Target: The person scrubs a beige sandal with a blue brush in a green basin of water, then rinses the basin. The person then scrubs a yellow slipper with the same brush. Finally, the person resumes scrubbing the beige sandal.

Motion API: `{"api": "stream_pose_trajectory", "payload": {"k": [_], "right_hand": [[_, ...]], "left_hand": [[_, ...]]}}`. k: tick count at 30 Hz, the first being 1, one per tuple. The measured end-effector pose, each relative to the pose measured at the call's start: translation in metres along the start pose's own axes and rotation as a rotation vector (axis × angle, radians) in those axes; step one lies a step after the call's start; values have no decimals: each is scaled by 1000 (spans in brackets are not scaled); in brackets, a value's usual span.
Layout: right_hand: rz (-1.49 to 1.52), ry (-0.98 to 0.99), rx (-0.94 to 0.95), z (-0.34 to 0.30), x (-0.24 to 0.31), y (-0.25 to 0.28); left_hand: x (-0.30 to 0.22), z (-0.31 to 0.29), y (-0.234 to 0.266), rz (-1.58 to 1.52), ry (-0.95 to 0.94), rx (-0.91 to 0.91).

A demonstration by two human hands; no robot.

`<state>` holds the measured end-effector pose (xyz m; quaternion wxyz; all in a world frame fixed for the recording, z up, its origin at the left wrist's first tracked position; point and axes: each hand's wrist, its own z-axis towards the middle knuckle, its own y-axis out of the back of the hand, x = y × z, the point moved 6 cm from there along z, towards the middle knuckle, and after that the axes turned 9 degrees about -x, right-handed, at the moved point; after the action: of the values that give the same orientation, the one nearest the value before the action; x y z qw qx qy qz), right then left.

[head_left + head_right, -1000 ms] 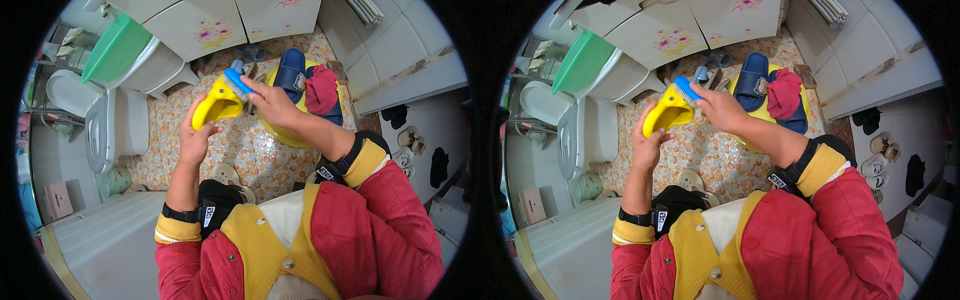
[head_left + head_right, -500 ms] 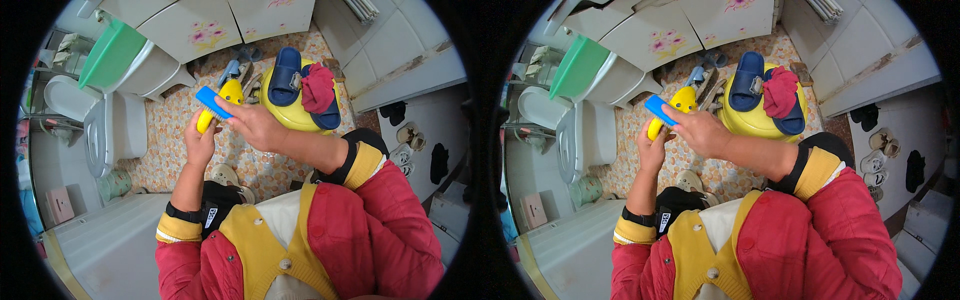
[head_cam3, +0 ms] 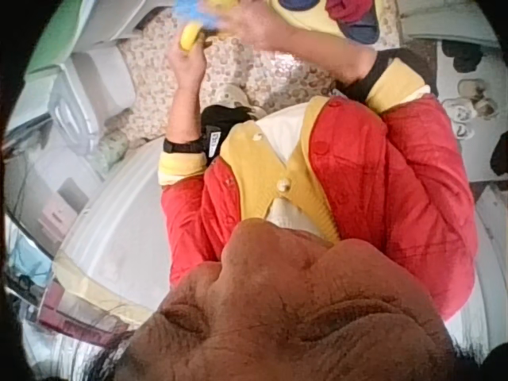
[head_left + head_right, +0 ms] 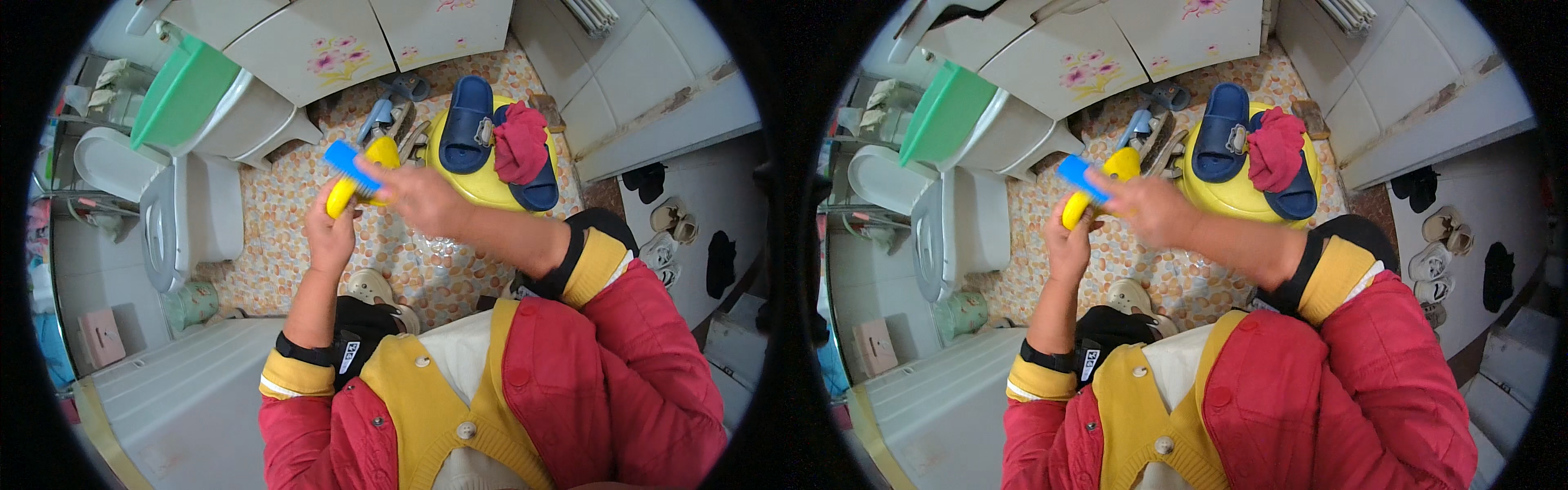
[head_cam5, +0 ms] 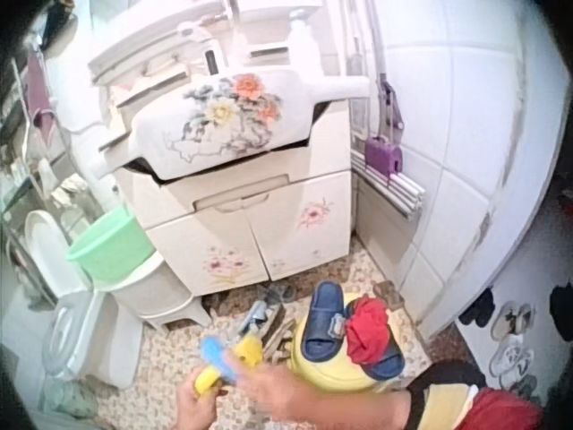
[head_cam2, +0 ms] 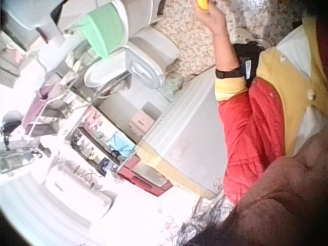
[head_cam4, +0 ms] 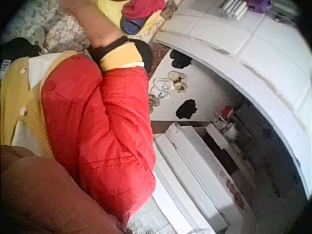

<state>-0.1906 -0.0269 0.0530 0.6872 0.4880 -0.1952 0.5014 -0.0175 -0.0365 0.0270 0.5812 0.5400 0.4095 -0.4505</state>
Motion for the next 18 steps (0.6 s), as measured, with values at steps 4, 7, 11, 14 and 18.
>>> {"api": "stream_pose_trajectory", "payload": {"k": [4,7,11,14,18], "right_hand": [[-189,-167,-48,4,-12,9],[31,-152,-11,3,-6,6],[-40,-184,-71,-1,-20,7],[-21,-325,-142,0,-61,15],[40,-277,-280,1,-97,24]], "left_hand": [[-4,1,3,-20,-3,-29],[-10,0,0,1,-81,18],[-12,-2,3,8,-91,-25],[-15,-4,1,-71,-68,38],[-16,-1,10,-322,11,2]]}}
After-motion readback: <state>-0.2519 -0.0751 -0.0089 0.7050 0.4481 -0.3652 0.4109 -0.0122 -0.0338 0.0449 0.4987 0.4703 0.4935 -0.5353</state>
